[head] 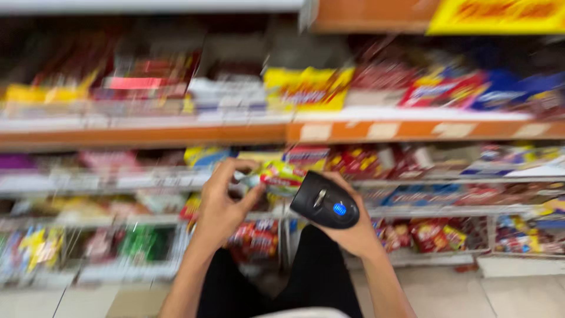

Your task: The person scans snack packages on store shelves and inside a cardboard box using a handheld barcode scanner.

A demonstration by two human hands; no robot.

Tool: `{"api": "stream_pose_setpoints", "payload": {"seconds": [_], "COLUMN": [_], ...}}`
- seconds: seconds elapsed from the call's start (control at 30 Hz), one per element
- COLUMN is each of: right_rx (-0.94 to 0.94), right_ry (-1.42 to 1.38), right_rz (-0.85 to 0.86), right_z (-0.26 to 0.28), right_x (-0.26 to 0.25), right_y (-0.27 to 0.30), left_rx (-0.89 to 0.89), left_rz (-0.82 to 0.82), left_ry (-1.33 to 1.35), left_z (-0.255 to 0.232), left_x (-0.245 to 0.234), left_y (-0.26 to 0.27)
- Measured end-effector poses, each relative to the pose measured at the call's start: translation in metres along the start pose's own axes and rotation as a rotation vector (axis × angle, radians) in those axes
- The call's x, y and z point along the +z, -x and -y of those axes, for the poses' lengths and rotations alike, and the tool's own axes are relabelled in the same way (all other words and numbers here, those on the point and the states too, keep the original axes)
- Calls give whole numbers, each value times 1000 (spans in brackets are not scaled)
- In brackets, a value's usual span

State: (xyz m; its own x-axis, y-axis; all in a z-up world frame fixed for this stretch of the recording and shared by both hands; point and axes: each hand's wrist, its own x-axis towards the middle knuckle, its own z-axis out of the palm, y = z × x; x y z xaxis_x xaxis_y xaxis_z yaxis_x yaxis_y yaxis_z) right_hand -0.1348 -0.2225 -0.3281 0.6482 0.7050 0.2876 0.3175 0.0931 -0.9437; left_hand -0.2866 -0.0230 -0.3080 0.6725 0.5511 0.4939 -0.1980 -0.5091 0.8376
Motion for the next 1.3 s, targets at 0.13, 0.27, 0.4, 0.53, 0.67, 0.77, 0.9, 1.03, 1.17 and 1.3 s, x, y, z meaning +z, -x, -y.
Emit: {"api": "stream_pose_setpoints", "payload": {"seconds": [0.13,0.27,0.4,0.53,0.67,0.77,0.9,1.03,1.17,1.3], "right_rx": [-340,-609,-730,-686,-831,-748,-716,-598,-554,-490], "right_ry": [90,304,317,182,103,49,93,10,-42,-17], "right_rz": [32,-26,-111,-261,-381,-422,-460,-442,-416,-421], "right_z": [65,117,157,186,193,184,171,159,150,139], "right_x": [-48,-84,-111,-128,-134,-135,-137,-137,-139,-133], "right_y": [-14,-26,-44,-65,-85,-90,-94,-95,-98,-102], "left_rx": [528,647,849,963,929,795,454,450,551,484], "left_rz": [140,220,27,-228,-247,-115,82,79,72,-11], "left_ry": [-371,-328,-366,-388,-517,-572,-585,-633,-712,-790], "left_z": [-74,-134,-179,-212,-227,-221,-196,-167,-157,-174], "left_x": [16,36,50,63,78,88,99,112,125,128], "left_y": [-60,-96,-131,-179,-231,-269,-327,-371,-387,-363]}}
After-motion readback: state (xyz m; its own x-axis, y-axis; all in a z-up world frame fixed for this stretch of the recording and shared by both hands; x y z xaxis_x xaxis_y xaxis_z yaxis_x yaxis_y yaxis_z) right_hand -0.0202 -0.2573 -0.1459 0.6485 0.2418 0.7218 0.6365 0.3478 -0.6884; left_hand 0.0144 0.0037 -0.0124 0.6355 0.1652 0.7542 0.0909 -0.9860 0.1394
